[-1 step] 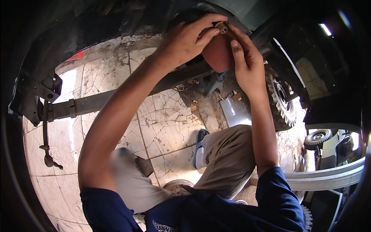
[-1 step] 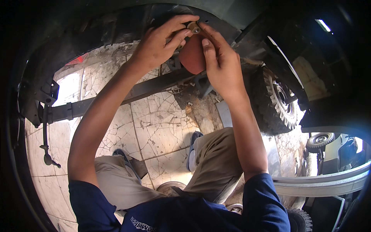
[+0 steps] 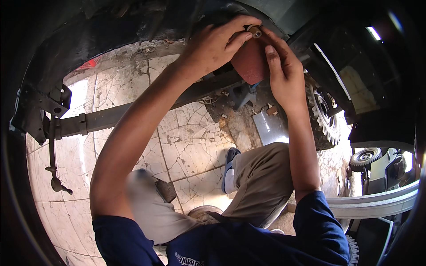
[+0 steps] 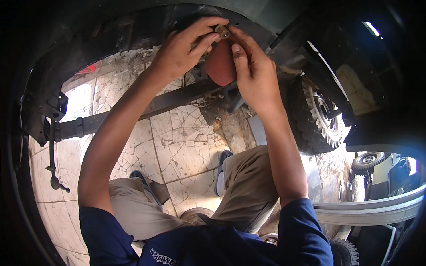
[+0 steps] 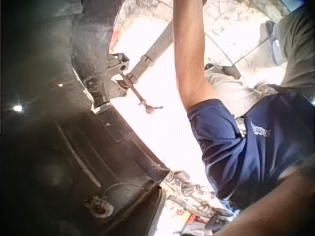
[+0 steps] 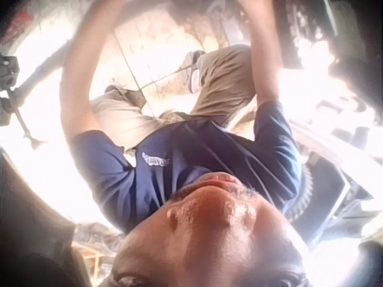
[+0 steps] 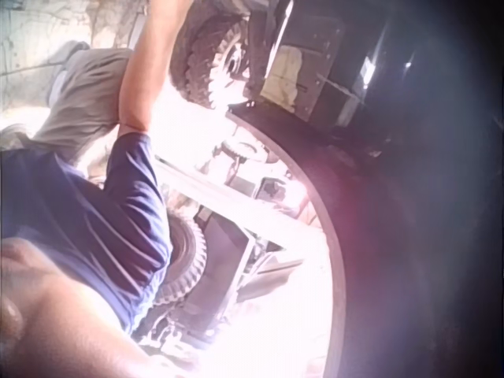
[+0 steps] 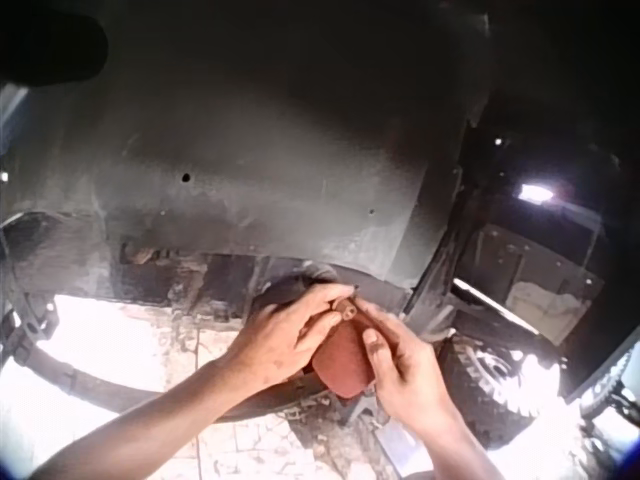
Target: The person sits on the floor under a raised vehicle and uses a red sanding block to sand a small area of the undercarriage. The hands repeatedly rub the block against the metal surface in a confined space.
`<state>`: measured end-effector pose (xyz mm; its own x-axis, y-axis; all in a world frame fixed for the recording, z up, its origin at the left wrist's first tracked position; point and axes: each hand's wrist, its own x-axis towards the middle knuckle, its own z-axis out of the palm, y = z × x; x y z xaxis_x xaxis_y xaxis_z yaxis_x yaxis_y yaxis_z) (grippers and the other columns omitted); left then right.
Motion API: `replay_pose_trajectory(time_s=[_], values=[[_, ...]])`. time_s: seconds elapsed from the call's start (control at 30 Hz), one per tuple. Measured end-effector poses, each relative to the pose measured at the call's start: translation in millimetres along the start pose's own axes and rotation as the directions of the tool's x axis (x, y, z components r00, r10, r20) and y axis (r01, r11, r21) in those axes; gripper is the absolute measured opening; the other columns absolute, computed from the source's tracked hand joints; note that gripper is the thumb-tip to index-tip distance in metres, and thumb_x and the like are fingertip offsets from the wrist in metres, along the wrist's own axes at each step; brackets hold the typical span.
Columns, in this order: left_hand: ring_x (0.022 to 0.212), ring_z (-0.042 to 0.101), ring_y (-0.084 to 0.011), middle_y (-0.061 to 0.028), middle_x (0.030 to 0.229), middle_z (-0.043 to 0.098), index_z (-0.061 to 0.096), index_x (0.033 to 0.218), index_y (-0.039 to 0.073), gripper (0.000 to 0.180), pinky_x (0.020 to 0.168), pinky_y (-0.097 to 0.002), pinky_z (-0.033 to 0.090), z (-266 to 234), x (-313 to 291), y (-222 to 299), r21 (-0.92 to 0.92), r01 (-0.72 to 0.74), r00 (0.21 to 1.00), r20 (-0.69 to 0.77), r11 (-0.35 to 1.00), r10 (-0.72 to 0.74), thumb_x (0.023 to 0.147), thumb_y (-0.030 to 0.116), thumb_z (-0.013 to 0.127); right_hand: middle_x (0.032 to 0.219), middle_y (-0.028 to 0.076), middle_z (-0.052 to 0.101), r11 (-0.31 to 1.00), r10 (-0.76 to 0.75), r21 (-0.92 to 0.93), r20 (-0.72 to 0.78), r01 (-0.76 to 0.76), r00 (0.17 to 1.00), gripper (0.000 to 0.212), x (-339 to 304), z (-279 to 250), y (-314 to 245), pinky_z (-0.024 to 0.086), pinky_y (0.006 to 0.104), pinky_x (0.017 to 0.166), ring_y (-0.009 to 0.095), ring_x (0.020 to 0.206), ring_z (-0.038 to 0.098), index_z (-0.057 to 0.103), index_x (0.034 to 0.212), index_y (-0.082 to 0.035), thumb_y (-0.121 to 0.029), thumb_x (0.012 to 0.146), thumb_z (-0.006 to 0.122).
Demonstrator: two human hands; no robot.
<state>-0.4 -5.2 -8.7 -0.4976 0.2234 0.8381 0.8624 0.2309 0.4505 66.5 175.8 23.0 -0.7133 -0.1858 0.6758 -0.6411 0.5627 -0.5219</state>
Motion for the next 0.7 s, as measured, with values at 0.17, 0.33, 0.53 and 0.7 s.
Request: replay_pose_trajectory(time_s=[0.17, 0.33, 0.53, 0.7], values=[[0.081, 0.076, -0.0186, -0.0069, 0.101, 0.077, 0.058, 0.133, 0.016, 0.030, 0.070, -0.0329, 0.060, -4, 6, 2, 0.025, 0.109, 0.993, 0.051, 0.994, -0.110, 0.103, 0.020, 0.062, 0.121, 0.018, 0.072, 0.997, 0.043, -0.072, 0.012, -0.042, 0.999, 0.034, 7, -4, -2, 0.051, 0.0338, 0.098, 0.022, 0.115, 0.068, 0.061, 0.137, -0.004, -0.016, 0.107, 0.050], [0.077, 0.077, -0.0195, -0.0052, 0.101, 0.077, 0.059, 0.127, 0.017, 0.026, 0.064, -0.0320, 0.060, 2, 2, -6, 0.243, -0.104, 0.992, -0.050, 0.965, 0.119, 0.102, 0.020, 0.063, 0.118, 0.019, 0.073, 0.999, -0.008, -0.053, -0.018, 0.007, 1.000, 0.034, 7, -1, 3, 0.051, 0.0341, 0.098, 0.022, 0.112, 0.069, 0.061, 0.135, -0.001, -0.017, 0.107, 0.049], [0.069, 0.075, -0.0184, -0.0032, 0.096, 0.076, 0.060, 0.125, 0.016, 0.024, 0.060, -0.0311, 0.059, 1, 4, -5, 0.207, -0.129, 0.989, -0.050, 0.970, 0.142, 0.101, 0.018, 0.063, 0.125, 0.012, 0.070, 0.991, 0.132, 0.000, 0.007, -0.132, 0.991, 0.034, 6, -2, -9, 0.046, 0.0306, 0.103, 0.015, 0.115, 0.062, 0.062, 0.135, 0.001, -0.015, 0.108, 0.050], [0.067, 0.072, -0.0175, -0.0027, 0.094, 0.076, 0.065, 0.119, 0.013, 0.020, 0.060, -0.0301, 0.058, 2, 3, -2, 0.130, -0.084, 0.994, -0.063, 0.988, 0.093, 0.100, 0.018, 0.066, 0.116, 0.021, 0.073, 0.997, -0.019, -0.074, -0.059, 0.014, 0.998, 0.033, 6, 2, -1, 0.053, 0.0358, 0.093, 0.029, 0.110, 0.072, 0.062, 0.134, -0.003, -0.016, 0.106, 0.051]])
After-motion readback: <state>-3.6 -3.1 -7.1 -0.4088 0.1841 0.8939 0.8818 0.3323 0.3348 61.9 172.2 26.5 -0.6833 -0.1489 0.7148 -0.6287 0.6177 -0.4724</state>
